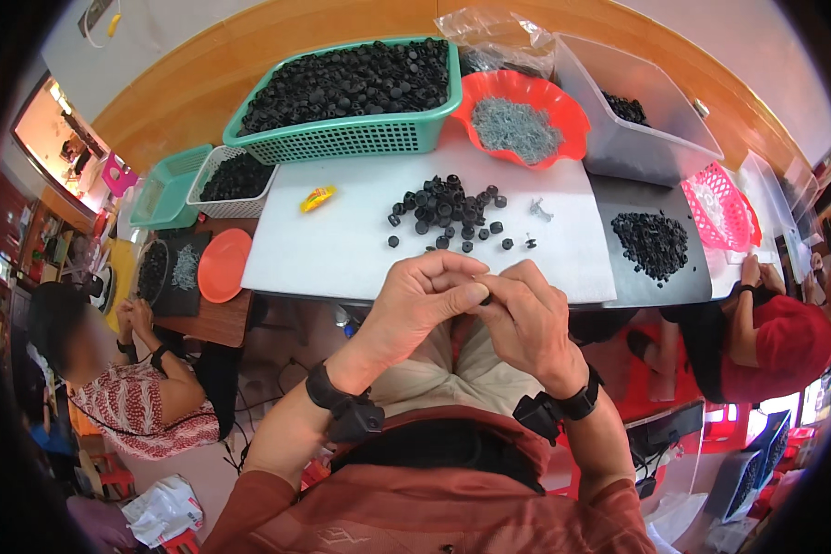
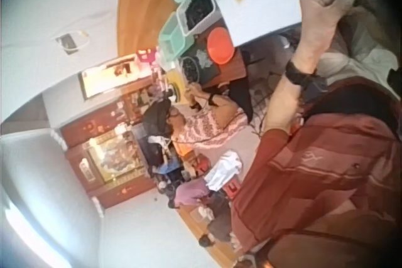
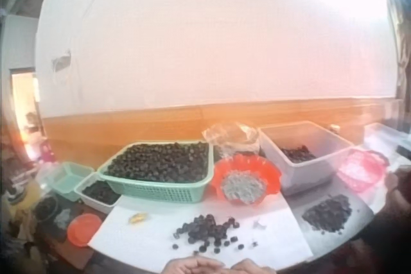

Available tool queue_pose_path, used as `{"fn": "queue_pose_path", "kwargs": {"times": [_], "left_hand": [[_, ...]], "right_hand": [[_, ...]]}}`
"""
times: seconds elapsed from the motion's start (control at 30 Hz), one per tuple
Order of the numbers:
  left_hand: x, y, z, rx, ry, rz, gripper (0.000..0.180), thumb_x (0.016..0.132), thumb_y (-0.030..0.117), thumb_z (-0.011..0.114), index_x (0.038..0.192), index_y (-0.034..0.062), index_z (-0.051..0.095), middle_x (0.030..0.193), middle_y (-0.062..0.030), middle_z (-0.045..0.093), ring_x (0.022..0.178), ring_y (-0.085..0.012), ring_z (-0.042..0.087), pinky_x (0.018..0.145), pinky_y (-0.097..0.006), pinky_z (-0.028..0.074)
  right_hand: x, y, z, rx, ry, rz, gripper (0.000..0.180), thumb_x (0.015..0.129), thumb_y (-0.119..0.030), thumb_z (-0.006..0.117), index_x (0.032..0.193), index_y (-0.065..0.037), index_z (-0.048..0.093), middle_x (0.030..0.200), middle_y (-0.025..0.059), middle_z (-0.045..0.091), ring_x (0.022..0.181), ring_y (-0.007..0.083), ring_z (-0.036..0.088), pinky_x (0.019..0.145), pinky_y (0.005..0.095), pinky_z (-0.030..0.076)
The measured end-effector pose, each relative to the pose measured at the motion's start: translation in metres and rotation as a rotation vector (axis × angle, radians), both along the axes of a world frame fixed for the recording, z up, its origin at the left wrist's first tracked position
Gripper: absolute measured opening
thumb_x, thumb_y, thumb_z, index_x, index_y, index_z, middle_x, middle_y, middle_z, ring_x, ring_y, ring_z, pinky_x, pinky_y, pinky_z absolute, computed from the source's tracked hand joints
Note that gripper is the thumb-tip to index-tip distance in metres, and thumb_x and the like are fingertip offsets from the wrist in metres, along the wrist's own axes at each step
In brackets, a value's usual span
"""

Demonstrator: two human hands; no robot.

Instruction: Assembling small black plastic components by hand at a workstation.

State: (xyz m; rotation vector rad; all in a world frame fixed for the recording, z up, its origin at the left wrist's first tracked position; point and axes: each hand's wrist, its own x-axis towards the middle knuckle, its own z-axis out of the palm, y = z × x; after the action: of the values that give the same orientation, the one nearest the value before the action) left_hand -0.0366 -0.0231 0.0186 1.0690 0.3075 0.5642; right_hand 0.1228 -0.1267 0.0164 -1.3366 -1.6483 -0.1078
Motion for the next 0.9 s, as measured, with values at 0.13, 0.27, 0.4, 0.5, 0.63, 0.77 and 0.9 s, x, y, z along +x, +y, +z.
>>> {"fn": "queue_pose_path", "kwargs": {"times": [0.13, 0.27, 0.4, 0.5, 0.63, 0.77, 0.9], "left_hand": [[0.001, -0.004, 0.001, 0.011, 0.027, -0.004, 0.031, 0.098, 0.01, 0.074, 0.124, -0.004, 0.066, 0.108, -0.0075, 0.075, 0.097, -0.0095, 0.069, 0.086, -0.023, 0.056], [0.002, -0.008, 0.007, 0.039, 0.02, -0.004, 0.029, 0.099, 0.01, 0.073, 0.123, -0.0037, 0.067, 0.109, -0.0076, 0.075, 0.098, -0.0087, 0.069, 0.087, -0.023, 0.056], [0.0, -0.005, 0.017, 0.064, 0.064, 0.049, 0.027, 0.098, 0.008, 0.073, 0.122, -0.002, 0.07, 0.108, -0.0064, 0.075, 0.097, -0.0101, 0.07, 0.087, -0.026, 0.057], [-0.005, 0.007, 0.027, 0.261, 0.169, 0.202, 0.025, 0.098, 0.009, 0.073, 0.12, -0.0016, 0.073, 0.103, -0.005, 0.075, 0.094, -0.0091, 0.069, 0.084, -0.024, 0.056], [-0.011, 0.042, 0.043, 0.741, 0.333, 0.485, 0.024, 0.095, 0.014, 0.077, 0.114, -0.0006, 0.075, 0.101, -0.0051, 0.077, 0.088, -0.0098, 0.068, 0.08, -0.025, 0.055], [-0.022, 0.096, 0.058, 1.026, 0.409, 0.702, 0.02, 0.091, 0.01, 0.079, 0.108, -0.0007, 0.076, 0.093, -0.0062, 0.077, 0.084, -0.0107, 0.07, 0.076, -0.026, 0.055], [-0.027, 0.161, 0.082, 1.15, 0.574, 0.822, 0.023, 0.089, 0.014, 0.08, 0.106, -0.0002, 0.076, 0.09, -0.0105, 0.078, 0.081, -0.0141, 0.073, 0.075, -0.029, 0.056]], "right_hand": [[-0.001, -0.002, -0.002, 0.042, 0.015, -0.023, 0.031, 0.077, -0.003, 0.081, 0.106, -0.006, 0.073, 0.085, 0.0077, 0.062, 0.064, 0.0245, 0.065, 0.053, 0.0359, 0.053], [0.003, -0.008, -0.001, -0.023, 0.098, 0.026, 0.042, 0.077, -0.001, 0.082, 0.117, -0.007, 0.073, 0.088, 0.0065, 0.063, 0.061, 0.0197, 0.062, 0.053, 0.031, 0.051], [0.003, -0.01, 0.004, 0.014, 0.18, 0.058, 0.058, 0.076, 0.004, 0.085, 0.13, -0.005, 0.065, 0.095, 0.0115, 0.065, 0.062, 0.0186, 0.064, 0.052, 0.0297, 0.052], [0.01, -0.019, 0.006, -0.003, 0.118, 0.033, 0.059, 0.076, 0.004, 0.084, 0.131, -0.004, 0.063, 0.096, 0.0128, 0.065, 0.062, 0.019, 0.064, 0.052, 0.0299, 0.052], [0.017, -0.03, 0.005, -0.015, 0.095, 0.021, 0.049, 0.078, 0.005, 0.083, 0.123, -0.002, 0.066, 0.096, 0.0129, 0.066, 0.063, 0.0192, 0.065, 0.053, 0.0296, 0.052], [0.017, -0.035, 0.003, -0.012, 0.132, 0.03, 0.041, 0.077, 0.01, 0.079, 0.116, 0.0, 0.069, 0.09, 0.012, 0.065, 0.065, 0.0157, 0.058, 0.056, 0.027, 0.046], [0.019, -0.041, 0.007, -0.016, 0.117, -0.001, 0.03, 0.08, 0.007, 0.078, 0.108, -0.001, 0.072, 0.088, 0.0116, 0.066, 0.064, 0.0188, 0.063, 0.055, 0.0291, 0.049]]}}
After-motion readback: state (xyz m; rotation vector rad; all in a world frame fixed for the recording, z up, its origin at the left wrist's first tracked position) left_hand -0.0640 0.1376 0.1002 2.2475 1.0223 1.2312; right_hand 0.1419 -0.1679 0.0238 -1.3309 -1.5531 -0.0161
